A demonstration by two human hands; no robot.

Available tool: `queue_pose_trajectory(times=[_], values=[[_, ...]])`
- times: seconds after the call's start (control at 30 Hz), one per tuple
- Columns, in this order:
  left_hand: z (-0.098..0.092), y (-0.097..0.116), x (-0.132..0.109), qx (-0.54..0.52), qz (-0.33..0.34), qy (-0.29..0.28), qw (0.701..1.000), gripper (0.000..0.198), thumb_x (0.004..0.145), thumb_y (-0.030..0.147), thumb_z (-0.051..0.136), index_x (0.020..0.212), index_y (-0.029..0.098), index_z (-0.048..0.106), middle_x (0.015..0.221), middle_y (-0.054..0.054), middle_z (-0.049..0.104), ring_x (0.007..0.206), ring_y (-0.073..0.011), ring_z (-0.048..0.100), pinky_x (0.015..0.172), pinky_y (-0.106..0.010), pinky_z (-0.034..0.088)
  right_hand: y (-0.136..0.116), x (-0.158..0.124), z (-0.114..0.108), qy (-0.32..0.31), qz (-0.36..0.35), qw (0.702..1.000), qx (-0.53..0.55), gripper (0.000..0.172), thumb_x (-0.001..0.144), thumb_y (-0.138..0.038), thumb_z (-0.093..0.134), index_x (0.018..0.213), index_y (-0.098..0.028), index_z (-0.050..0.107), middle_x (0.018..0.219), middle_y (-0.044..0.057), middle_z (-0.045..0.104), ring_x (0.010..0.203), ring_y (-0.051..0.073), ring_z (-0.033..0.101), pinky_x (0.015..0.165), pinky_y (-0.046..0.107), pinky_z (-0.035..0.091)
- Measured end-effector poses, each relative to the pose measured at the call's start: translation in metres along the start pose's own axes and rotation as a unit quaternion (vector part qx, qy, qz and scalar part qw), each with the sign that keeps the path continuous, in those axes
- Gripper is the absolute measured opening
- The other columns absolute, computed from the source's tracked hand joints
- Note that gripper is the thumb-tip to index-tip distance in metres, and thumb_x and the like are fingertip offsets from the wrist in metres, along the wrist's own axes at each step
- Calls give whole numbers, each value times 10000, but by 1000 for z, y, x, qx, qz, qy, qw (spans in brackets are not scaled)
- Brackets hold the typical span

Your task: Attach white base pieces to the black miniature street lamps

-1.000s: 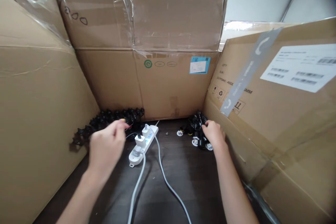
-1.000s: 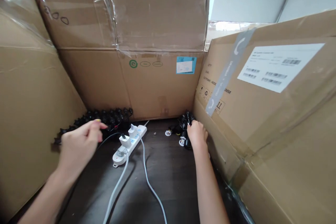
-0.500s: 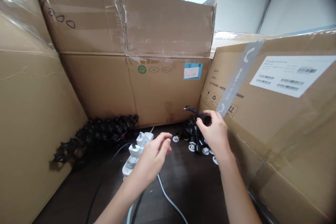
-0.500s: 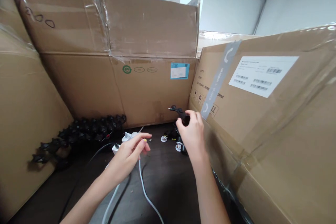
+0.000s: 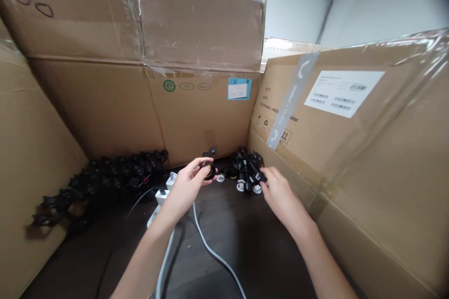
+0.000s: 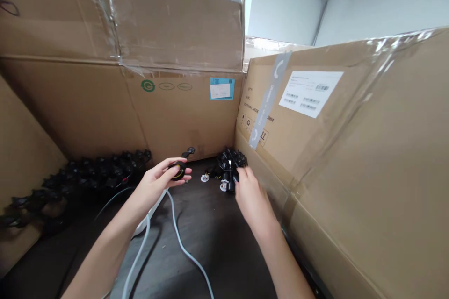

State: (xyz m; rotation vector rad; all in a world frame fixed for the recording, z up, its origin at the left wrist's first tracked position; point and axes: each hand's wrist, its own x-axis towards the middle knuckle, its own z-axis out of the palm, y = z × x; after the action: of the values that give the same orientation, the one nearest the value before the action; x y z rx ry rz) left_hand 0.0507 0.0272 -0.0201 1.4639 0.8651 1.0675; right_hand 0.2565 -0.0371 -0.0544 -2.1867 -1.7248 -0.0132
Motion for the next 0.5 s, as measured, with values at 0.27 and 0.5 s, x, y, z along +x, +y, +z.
queue_pose_trajectory(times=[0.27, 0.5], values=[[-6, 10, -15, -39, -49, -82, 995, 459, 794, 434, 562, 1142, 138, 523, 1055, -140, 663, 890, -231, 674, 821, -352, 506, 54, -14, 76, -80, 73, 990, -96, 440, 835, -72, 438, 1263, -141, 507, 1264, 194, 475, 1126, 313, 499, 812, 360, 455], [-20, 11, -18, -61, -58, -75, 994, 457, 845, 520, 455, 1094, 139, 504, 1052, -165, 670, 857, -219, 679, 717, -310, 516, 49, -15, 87, -81, 59, 991, -89, 263, 853, -114, 441, 1074, -112, 584, 1087, 196, 542, 996, 299, 572, 761, 349, 462]])
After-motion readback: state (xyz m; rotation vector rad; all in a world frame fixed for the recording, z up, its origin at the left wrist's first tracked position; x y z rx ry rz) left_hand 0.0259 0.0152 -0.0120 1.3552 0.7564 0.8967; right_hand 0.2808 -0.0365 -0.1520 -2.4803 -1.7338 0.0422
